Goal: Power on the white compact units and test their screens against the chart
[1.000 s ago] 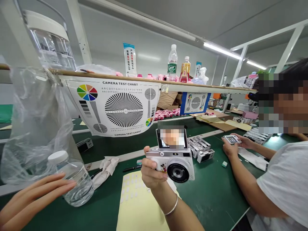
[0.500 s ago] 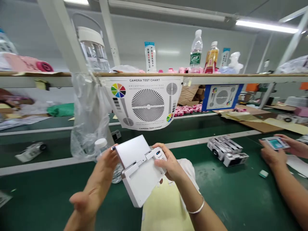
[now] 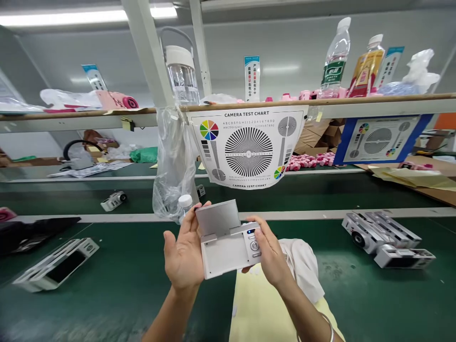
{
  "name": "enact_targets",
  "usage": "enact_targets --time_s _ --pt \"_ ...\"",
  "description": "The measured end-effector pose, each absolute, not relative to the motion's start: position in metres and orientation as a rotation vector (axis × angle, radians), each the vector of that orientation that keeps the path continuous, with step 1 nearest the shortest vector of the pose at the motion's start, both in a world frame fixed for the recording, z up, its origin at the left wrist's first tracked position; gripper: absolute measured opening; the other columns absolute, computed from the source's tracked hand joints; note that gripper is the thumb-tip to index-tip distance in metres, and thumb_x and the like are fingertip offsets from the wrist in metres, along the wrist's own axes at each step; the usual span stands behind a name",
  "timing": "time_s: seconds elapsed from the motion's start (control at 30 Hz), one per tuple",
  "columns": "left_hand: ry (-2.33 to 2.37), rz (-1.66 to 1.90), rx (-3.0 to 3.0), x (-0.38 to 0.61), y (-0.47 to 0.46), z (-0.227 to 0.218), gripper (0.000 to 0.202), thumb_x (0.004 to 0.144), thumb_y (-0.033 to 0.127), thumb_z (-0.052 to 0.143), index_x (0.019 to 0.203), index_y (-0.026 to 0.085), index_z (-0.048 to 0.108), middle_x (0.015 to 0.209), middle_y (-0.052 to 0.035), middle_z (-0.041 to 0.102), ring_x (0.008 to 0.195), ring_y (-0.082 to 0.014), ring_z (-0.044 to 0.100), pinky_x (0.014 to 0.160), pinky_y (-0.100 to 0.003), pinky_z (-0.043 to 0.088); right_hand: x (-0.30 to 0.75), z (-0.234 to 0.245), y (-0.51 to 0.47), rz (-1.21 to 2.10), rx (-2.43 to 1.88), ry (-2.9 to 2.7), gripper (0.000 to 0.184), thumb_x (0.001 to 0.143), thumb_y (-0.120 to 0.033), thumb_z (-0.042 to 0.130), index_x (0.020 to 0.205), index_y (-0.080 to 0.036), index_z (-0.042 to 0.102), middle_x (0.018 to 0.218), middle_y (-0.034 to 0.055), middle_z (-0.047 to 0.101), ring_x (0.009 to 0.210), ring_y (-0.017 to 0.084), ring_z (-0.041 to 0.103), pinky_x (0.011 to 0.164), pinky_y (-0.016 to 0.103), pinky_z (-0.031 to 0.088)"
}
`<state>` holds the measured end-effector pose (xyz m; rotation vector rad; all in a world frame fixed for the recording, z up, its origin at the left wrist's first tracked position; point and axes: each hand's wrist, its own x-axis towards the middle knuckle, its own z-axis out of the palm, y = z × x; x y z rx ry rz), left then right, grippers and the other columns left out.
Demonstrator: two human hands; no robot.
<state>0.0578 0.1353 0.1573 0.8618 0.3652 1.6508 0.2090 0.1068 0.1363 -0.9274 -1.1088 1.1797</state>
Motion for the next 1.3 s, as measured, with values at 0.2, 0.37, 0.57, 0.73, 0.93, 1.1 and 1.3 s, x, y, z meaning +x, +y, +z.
enact_targets --time_s 0.2,0.37,0.57,0.73,0.93,1.1,1.3 --pt "0.337 1.854 1.354 0.053 0.127 0.153 0.062 0.088 0.071 0.031 0.072 0.029 0.075 0.1 -0.0031 0.072 0.114 -0.0266 0.057 0.104 -0.044 0.042 0.216 0.143 0.108 1.283 -0.898 -1.054 0.046 0.085 -0.053 0.058 0.121 -0.026 0.05 0.077 -0.0033 0.06 0.052 0.014 0.064 0.037 0.025 0.057" --pt "0.305 1.796 1.59 0.042 0.133 0.152 0.072 0.092 0.067 0.017 0.071 0.03 0.075 0.103 -0.003 0.071 0.12 -0.0258 0.052 0.109 -0.045 0.037 0.21 0.156 0.093 1.267 -0.884 -0.967 0.043 0.085 -0.05 0.06 0.119 -0.026 0.05 0.074 -0.0025 0.063 0.052 0.014 0.063 0.041 0.026 0.059" --pt "0.381 1.473 1.82 0.022 0.143 0.155 0.088 0.064 0.077 0.065 0.137 0.034 0.043 0.144 -0.0072 0.045 0.132 -0.0355 0.044 0.103 -0.049 0.045 0.206 0.163 0.079 1.182 -0.835 -0.923 0.041 0.085 -0.049 0.062 0.119 -0.028 0.053 0.073 -0.0024 0.062 0.052 0.014 0.062 0.043 0.026 0.058" --pt "0.541 1.148 2.215 0.012 0.136 0.159 0.109 0.062 0.057 0.081 0.148 0.038 0.016 0.149 -0.0107 0.038 0.136 -0.038 0.038 0.109 -0.058 0.037 0.207 0.169 0.066 1.095 -0.802 -0.873 0.03 0.089 -0.045 0.058 0.117 -0.033 0.054 0.077 -0.0026 0.061 0.052 0.012 0.058 0.041 0.021 0.054" --pt "0.508 1.401 2.522 0.013 0.111 0.179 0.08 0.068 0.039 0.079 0.136 0.029 0.037 0.132 -0.0104 0.054 0.134 -0.0339 0.038 0.107 -0.052 0.041 0.208 0.183 0.037 1.007 -0.8 -0.942 0.024 0.091 -0.045 0.055 0.113 -0.035 0.054 0.078 -0.0028 0.06 0.051 0.011 0.057 0.039 0.019 0.05" --pt "0.334 1.615 2.786 0.01 0.088 0.212 0.082 0.065 0.044 0.078 0.135 0.023 0.04 0.123 -0.0125 0.062 0.125 -0.0337 0.046 0.104 -0.052 0.039 0.204 0.209 0.001 0.813 -0.76 -1.031 0.016 0.09 -0.043 0.057 0.105 -0.038 0.06 0.069 -0.0047 0.054 0.042 0.009 0.05 0.034 0.017 0.042" --pt "0.204 1.886 2.908 0.006 0.045 0.245 0.082 0.062 0.052 0.08 0.13 0.02 0.048 0.118 -0.012 0.063 0.118 -0.0308 0.051 0.106 -0.047 0.038 0.205 0.229 -0.035 0.525 -0.647 -1.134 0.014 0.087 -0.04 0.06 0.099 -0.036 0.065 0.062 -0.0025 0.058 0.043 0.013 0.047 0.035 0.02 0.039"
